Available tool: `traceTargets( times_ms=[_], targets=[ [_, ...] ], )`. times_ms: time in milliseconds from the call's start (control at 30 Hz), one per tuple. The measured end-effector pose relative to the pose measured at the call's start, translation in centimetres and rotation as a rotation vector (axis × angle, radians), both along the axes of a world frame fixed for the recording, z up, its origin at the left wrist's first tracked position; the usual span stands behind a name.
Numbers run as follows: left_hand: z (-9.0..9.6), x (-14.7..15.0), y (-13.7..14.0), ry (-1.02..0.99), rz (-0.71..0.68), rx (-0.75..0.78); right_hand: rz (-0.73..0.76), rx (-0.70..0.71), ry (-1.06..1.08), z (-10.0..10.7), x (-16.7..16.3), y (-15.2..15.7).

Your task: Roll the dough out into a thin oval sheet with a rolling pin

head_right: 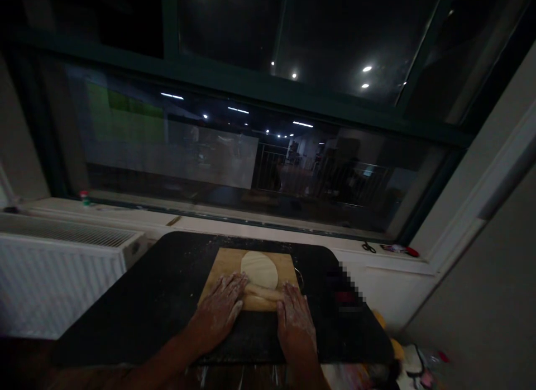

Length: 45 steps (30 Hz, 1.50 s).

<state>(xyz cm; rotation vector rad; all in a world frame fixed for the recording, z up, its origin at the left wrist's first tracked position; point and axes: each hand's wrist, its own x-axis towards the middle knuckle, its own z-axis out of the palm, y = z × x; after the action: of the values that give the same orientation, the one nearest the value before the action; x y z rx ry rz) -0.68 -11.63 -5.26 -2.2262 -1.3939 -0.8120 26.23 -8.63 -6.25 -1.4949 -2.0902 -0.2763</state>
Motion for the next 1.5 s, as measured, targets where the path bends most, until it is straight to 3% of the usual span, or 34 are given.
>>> traceTargets(
  times_ms=[133, 200, 267, 400, 567, 733, 967, 1133, 1267, 1400, 1500],
  targets=[
    [0.1, 0.3, 1.6, -0.020, 0.005, -0.015, 0.003, -0.149, -0.128, 3.5, -0.6, 2.9],
    [0.8, 0.6, 3.5, -0.012, 0.016, -0.046, 0.030, -0.289, -0.233, 5.7, -1.3, 5.3],
    [1.6, 0.7, 5.7, 0.001, 0.057, -0.101, 0.069, -0.332, -0.257, 7.4, -2.2, 7.7],
    [2.7, 0.4, 9.3, -0.003, 0.213, -0.186, 0.086, -0.380, -0.253, 8.6, -3.8, 11.5],
    [1.8, 0.5, 9.8, -0.018, 0.221, -0.170, -0.016, -0.404, -0.218, 7.6, -4.2, 11.8],
    [0.6, 1.9, 7.9, -0.072, 0.175, -0.045, -0.115, -0.238, -0.152, 5.5, -2.9, 8.5],
    [0.2, 2.0, 1.9, -0.027, 0.083, 0.055, -0.052, 0.003, -0.023, 1.1, -0.4, 2.8],
    [-0.8, 1.9, -2.3, -0.033, 0.049, 0.028, 0.014, 0.013, -0.023, 0.0, 1.1, 1.0],
    [-0.6, 2.3, -1.2, -0.059, 0.084, 0.022, 0.105, -0.095, -0.099, 3.1, 0.7, 4.3],
    [1.3, 1.6, 3.8, -0.068, 0.183, -0.071, 0.115, -0.242, -0.204, 7.0, -1.9, 10.4],
    [2.3, 0.1, 7.5, -0.064, 0.216, -0.129, 0.184, -0.248, -0.233, 8.1, -4.4, 14.7]
  ],
)
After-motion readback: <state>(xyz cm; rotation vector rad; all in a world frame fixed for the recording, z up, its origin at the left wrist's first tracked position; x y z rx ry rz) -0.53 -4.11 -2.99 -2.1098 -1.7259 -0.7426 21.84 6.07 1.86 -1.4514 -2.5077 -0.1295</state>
